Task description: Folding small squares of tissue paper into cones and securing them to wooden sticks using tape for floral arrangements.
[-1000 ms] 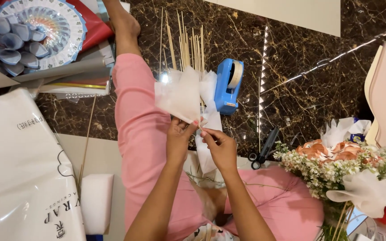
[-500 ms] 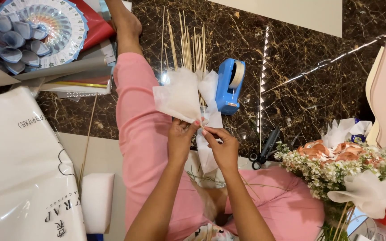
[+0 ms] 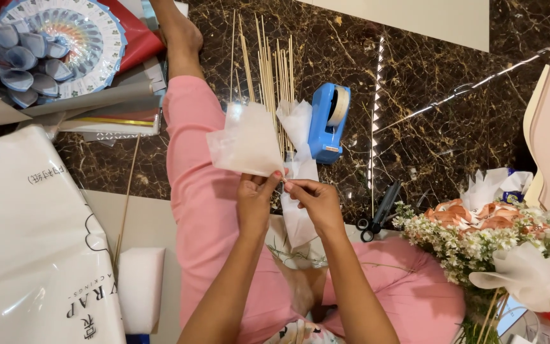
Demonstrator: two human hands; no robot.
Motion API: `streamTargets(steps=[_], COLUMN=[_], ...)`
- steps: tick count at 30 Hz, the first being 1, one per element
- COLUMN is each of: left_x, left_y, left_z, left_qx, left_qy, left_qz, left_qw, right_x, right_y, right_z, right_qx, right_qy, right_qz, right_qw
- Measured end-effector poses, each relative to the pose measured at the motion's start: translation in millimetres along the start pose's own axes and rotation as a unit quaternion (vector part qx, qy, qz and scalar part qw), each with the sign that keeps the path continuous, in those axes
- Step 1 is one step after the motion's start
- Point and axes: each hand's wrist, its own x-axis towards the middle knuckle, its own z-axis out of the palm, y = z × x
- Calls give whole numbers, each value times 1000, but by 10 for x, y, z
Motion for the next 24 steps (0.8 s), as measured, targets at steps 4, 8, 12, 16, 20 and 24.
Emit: streamTargets(steps=[4, 8, 12, 16, 20, 24], left_x=[15, -17, 218, 222, 82, 169], left_y=[44, 655, 748, 910, 1050, 817], left_z=[-129, -78, -248, -231, -71, -189], left_qx=[12, 90, 119, 135, 198, 223], left_qy=[1, -80, -258, -391, -393, -384], left_qz=[-11, -89, -160, -212, -330, -392], left_qw=[1000, 989, 945, 885, 835, 806], right_x=[-4, -101, -172, -322, -255, -150], right_y=[-77, -289, -414, -807, -837, -734], right_z=[-59, -210, -401, -449, -524, -588], right_qx=[-3, -10, -57, -114, -193, -247], right_qy=[-13, -81, -201, -270, -303, -329], right_qz=[-35, -109, -193, -224, -205, -171], right_qw=[999, 991, 959, 929, 911, 895])
